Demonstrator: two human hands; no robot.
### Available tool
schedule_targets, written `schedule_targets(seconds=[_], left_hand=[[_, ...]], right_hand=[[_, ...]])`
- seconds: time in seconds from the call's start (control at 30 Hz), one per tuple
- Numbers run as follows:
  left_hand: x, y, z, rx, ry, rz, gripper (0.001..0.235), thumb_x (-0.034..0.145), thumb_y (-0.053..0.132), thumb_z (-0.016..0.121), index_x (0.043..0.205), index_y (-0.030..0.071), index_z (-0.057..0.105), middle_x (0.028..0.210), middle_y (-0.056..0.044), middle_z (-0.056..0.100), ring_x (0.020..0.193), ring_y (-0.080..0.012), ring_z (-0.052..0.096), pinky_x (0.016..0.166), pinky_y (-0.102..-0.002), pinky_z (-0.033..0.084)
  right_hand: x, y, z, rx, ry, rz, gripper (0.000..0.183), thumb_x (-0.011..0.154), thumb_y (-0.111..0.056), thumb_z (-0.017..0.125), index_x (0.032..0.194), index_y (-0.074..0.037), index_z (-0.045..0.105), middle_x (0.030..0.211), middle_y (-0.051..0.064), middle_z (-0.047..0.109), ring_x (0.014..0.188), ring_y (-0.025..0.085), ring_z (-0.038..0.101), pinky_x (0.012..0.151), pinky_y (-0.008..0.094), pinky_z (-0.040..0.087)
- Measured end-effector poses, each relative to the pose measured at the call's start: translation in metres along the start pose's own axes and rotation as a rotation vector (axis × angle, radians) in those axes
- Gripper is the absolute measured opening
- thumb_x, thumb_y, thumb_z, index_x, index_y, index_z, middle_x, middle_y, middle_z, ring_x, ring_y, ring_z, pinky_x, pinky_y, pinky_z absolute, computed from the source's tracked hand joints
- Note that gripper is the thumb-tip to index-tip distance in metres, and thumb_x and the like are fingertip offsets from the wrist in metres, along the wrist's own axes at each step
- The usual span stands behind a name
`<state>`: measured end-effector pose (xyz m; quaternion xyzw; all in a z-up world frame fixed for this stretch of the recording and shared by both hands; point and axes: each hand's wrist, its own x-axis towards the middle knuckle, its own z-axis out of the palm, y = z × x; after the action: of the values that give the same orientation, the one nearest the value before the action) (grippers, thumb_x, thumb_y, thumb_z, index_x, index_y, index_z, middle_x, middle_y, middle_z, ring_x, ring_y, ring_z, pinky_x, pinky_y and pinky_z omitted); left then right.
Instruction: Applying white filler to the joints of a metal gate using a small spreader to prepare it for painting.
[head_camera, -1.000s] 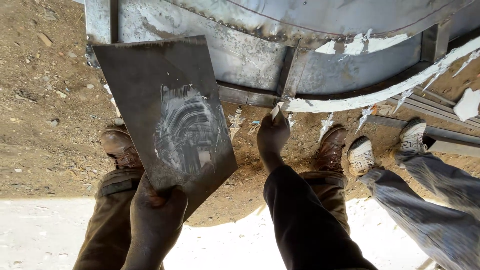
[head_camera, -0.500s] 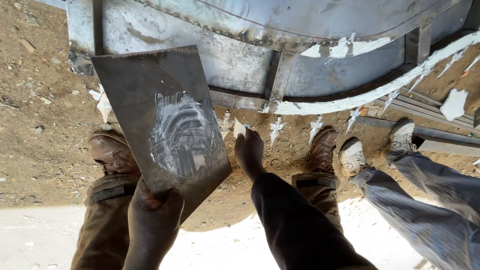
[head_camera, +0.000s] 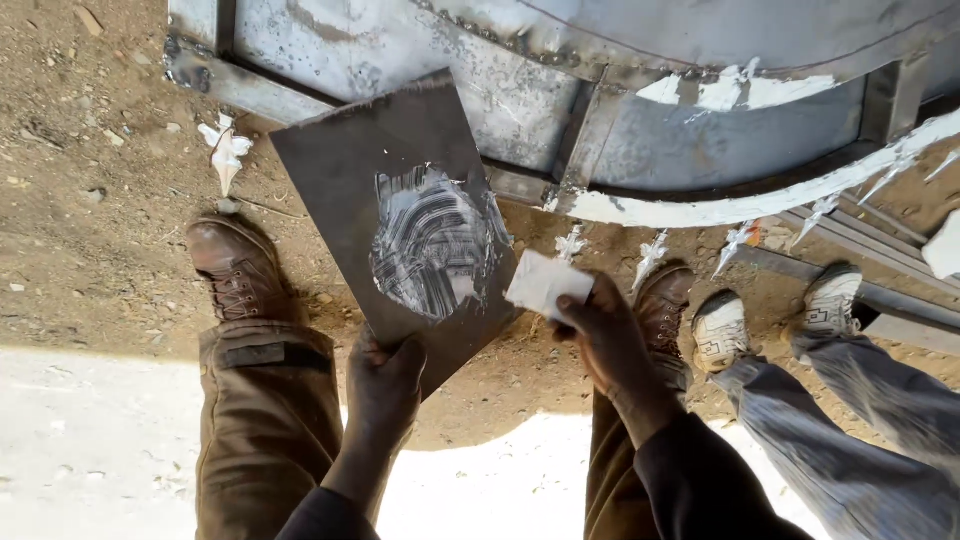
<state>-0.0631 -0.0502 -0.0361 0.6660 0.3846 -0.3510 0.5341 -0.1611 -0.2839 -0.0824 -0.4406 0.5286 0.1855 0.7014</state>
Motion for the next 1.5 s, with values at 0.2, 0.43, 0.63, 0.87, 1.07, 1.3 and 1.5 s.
schedule_targets(seconds=[0.2,0.43,0.63,0.87,1.07,1.3,1.5], left_hand=[[-0.003,-0.016,0.011,0.108,-0.030,0.205,0.010,0.079,-0.001,0.062,0.083,0.007,0.066,0.070,-0.008,0.065,0.073,-0.0146,0.061,0.066,-0.036,0.054],[0.008,-0.033,-0.001,0.177,-0.016,0.175,0.016,0.081,0.004,0.062,0.094,0.008,0.071,0.078,-0.012,0.072,0.078,-0.0176,0.066,0.071,-0.043,0.054],[0.007,-0.041,0.006,0.225,-0.054,0.334,0.011,0.077,0.011,0.059,0.087,0.012,0.063,0.079,0.003,0.065,0.075,-0.0127,0.055,0.066,-0.033,0.047],[0.008,-0.027,0.007,-0.056,-0.140,0.156,0.014,0.077,0.003,0.060,0.091,0.007,0.063,0.084,-0.003,0.066,0.080,-0.0147,0.058,0.069,-0.032,0.050],[0.005,-0.031,0.007,-0.031,-0.251,0.227,0.017,0.076,0.000,0.058,0.088,0.009,0.067,0.082,0.001,0.071,0.076,-0.0105,0.060,0.065,-0.028,0.050],[0.011,-0.039,0.006,-0.326,-0.347,0.065,0.025,0.071,-0.009,0.055,0.088,0.003,0.069,0.079,-0.002,0.070,0.070,-0.0139,0.063,0.062,-0.030,0.057],[0.005,-0.039,0.009,-0.315,-0.492,0.067,0.023,0.079,-0.007,0.055,0.069,0.013,0.058,0.063,0.006,0.052,0.057,-0.0057,0.041,0.051,-0.025,0.034]], right_hand=[[-0.001,0.043,0.031,0.001,0.131,-0.067,0.040,0.086,-0.007,0.072,0.119,0.007,0.054,0.076,0.023,0.066,0.058,0.026,0.071,0.043,0.033,0.062],[-0.005,0.025,0.053,0.038,0.078,-0.076,0.036,0.088,-0.006,0.070,0.118,0.005,0.054,0.077,0.020,0.065,0.060,0.025,0.071,0.045,0.031,0.062],[-0.002,0.013,0.066,0.108,0.052,-0.093,0.045,0.082,-0.020,0.074,0.116,-0.002,0.051,0.089,0.018,0.065,0.060,0.020,0.063,0.044,0.031,0.052],[0.005,-0.036,0.048,0.054,0.084,-0.249,0.043,0.087,-0.012,0.071,0.125,-0.008,0.052,0.103,0.014,0.063,0.062,0.018,0.063,0.043,0.025,0.047],[0.021,-0.040,0.050,0.026,0.142,-0.301,0.042,0.086,-0.014,0.072,0.124,-0.009,0.054,0.095,0.011,0.066,0.059,0.016,0.062,0.041,0.025,0.047],[0.021,-0.092,0.022,-0.267,0.098,-0.232,0.041,0.099,-0.038,0.055,0.134,-0.016,0.053,0.115,0.012,0.063,0.081,0.021,0.056,0.055,0.028,0.043],[0.030,-0.077,0.036,-0.147,0.256,-0.061,0.060,0.096,-0.052,0.042,0.136,-0.014,0.065,0.130,0.006,0.071,0.122,0.018,0.063,0.102,0.033,0.047]])
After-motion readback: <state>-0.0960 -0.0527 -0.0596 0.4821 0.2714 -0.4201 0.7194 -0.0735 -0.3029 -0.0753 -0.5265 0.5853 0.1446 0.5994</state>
